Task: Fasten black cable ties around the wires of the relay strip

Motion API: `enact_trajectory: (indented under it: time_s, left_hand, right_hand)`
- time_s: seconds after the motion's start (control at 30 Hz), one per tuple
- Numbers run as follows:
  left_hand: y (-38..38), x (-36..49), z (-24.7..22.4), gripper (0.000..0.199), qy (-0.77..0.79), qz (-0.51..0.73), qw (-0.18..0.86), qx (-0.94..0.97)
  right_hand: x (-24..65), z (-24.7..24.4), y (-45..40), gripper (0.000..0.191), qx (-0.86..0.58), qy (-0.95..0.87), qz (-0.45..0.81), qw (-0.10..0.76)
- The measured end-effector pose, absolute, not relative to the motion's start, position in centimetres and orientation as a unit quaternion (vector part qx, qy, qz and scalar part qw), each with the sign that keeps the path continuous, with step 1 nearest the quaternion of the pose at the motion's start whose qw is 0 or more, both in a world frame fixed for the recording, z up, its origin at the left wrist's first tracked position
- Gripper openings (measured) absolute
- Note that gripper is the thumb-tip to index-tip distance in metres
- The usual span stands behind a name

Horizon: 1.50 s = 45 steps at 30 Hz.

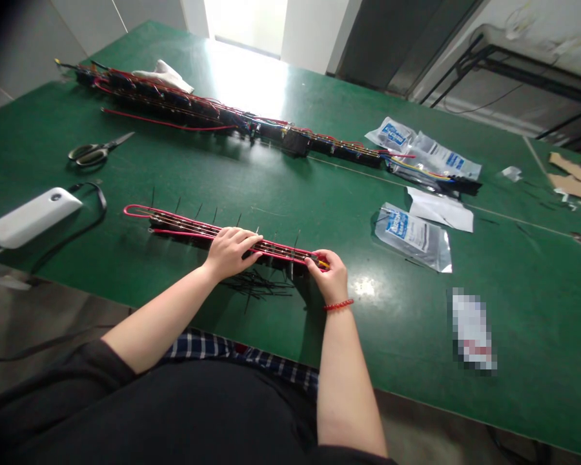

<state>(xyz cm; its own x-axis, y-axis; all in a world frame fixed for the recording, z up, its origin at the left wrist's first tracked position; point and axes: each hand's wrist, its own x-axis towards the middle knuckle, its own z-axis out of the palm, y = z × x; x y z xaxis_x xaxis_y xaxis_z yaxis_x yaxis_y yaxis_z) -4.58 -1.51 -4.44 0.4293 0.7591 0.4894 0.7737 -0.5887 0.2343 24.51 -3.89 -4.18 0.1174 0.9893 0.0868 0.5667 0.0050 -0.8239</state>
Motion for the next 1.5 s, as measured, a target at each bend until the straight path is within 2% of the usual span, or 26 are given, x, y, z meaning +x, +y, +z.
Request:
enact_trajectory:
  time_s: [0.07, 0.23, 0.37, 0.6, 0.77, 0.93, 1.1, 1.27, 1.5]
  left_hand:
    - [-1.5, -4.6, -4.4, 0.036, -0.455, -0.28, 0.006, -0.846]
    - [-1.5, -4.5, -4.2, 0.035, -0.463, -0.278, -0.007, -0.842]
    - [-1.5, -4.5, -4.3, 0.036, -0.463, -0.275, -0.003, -0.843]
    - [-1.5, -4.4, -4.2, 0.035, -0.462, -0.276, 0.005, -0.843]
    - [-1.5, -4.3, -4.0, 0.034, -0.463, -0.278, 0.006, -0.842]
    - [-1.5, -4.4, -4.0, 0.034, -0.464, -0.277, 0.006, -0.841]
    - [-1.6, -4.4, -4.1, 0.034, -0.466, -0.276, -0.004, -0.841]
    - [-1.6, -4.3, -4.1, 0.036, -0.466, -0.276, 0.008, -0.841]
    - [-1.6, -4.4, -4.2, 0.036, -0.466, -0.275, 0.004, -0.841]
  right_hand:
    - [24.5, -4.3, -3.9, 0.036, -0.641, -0.625, 0.245, 0.372]
    - [23.9, -4.2, -4.3, 0.034, -0.638, -0.682, 0.056, 0.352]
    - [22.3, -3.2, -5.4, 0.027, -0.644, -0.683, -0.014, 0.345]
    - [19.0, -2.2, -5.9, 0.04, -0.585, -0.732, 0.001, 0.351]
    - [18.6, -3.0, -4.9, 0.057, -0.616, -0.729, 0.023, 0.297]
    - [18.6, -3.6, -4.7, 0.06, -0.617, -0.753, 0.005, 0.231]
    - [18.3, -4.0, -4.7, 0.059, -0.625, -0.744, -0.022, 0.235]
    - [18.1, -3.7, -4.6, 0.045, -0.618, -0.754, -0.034, 0.222]
    - [18.2, -3.9, -4.5, 0.039, -0.625, -0.741, -0.017, 0.246]
